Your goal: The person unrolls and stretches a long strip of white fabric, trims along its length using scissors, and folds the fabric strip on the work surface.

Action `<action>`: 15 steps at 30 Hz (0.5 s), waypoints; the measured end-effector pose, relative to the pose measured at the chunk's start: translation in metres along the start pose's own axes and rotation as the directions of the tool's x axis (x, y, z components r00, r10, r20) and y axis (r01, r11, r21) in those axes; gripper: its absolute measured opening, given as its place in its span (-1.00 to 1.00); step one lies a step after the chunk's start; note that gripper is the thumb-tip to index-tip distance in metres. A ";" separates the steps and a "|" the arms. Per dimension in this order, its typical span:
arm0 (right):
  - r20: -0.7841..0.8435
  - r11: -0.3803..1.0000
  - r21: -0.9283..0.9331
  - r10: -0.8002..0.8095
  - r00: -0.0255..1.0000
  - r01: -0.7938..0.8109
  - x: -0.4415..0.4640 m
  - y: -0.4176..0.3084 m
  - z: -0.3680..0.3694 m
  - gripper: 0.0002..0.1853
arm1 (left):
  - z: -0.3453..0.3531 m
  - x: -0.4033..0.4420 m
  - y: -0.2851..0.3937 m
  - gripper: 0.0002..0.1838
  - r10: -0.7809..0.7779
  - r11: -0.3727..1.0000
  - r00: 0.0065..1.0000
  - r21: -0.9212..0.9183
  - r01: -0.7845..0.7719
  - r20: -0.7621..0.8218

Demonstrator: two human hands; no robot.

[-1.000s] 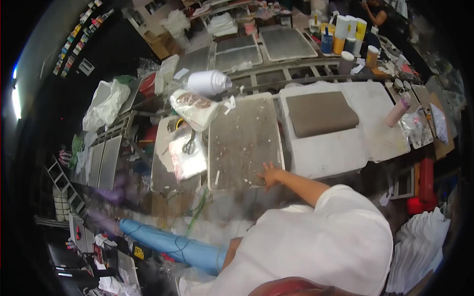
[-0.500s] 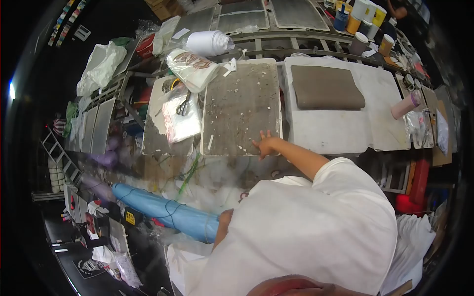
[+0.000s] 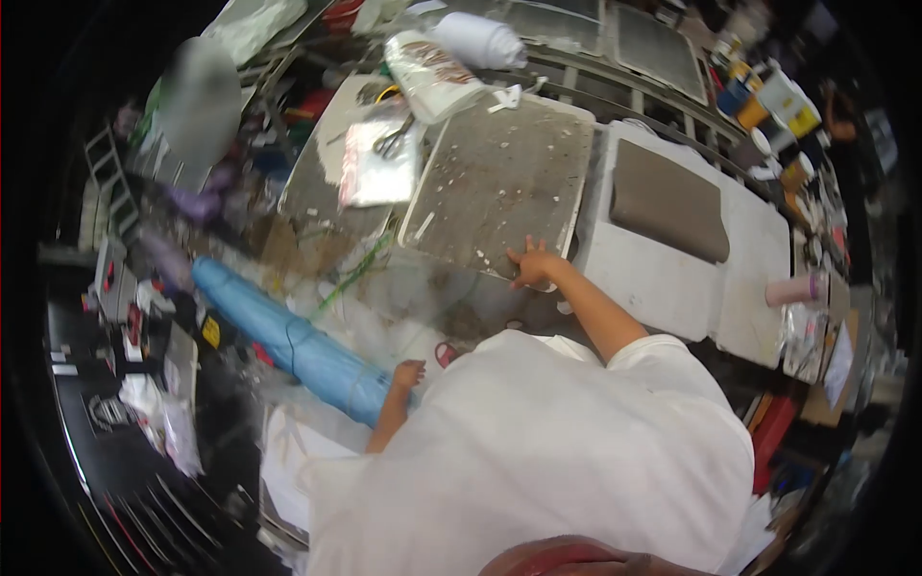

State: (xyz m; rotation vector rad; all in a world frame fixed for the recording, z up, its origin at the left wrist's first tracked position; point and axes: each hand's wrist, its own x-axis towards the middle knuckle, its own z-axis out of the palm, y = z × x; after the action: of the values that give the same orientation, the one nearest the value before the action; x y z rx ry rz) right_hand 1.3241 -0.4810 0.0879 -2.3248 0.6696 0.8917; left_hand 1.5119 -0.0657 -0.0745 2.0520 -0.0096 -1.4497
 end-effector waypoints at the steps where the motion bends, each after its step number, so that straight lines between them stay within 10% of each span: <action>1: -0.023 0.999 -0.051 0.002 1.000 -0.003 0.007 0.001 0.003 0.13 | 0.000 0.000 -0.003 -0.64 -0.001 1.000 1.000 -0.001 0.001 -0.015; 6: 0.002 0.997 -0.080 0.017 1.000 -0.017 0.015 0.005 0.007 0.13 | 0.003 -0.003 -0.020 -0.68 -0.011 1.000 0.999 0.004 0.011 -0.039; 9: 0.029 0.998 -0.056 -0.014 0.999 0.016 -0.007 -0.005 -0.008 0.12 | -0.005 0.033 -0.066 -0.67 0.302 0.899 0.949 0.302 -0.316 0.095; 11: 0.017 0.994 -0.079 -0.070 0.997 0.071 0.025 0.016 0.000 0.12 | 0.004 0.004 -0.044 -0.64 0.092 0.994 0.995 0.070 -0.090 -0.025; 15: 0.046 0.997 -0.064 0.053 0.998 -0.050 0.016 0.008 -0.005 0.12 | 0.009 -0.014 -0.038 -0.64 0.174 0.980 0.982 0.109 -0.166 -0.071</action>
State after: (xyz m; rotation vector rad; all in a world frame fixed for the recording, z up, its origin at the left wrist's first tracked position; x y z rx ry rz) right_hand 1.3315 -0.4942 0.0770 -2.3431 0.6943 1.0016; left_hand 1.4862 -0.0341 -0.0833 2.1333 -0.2263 -1.2852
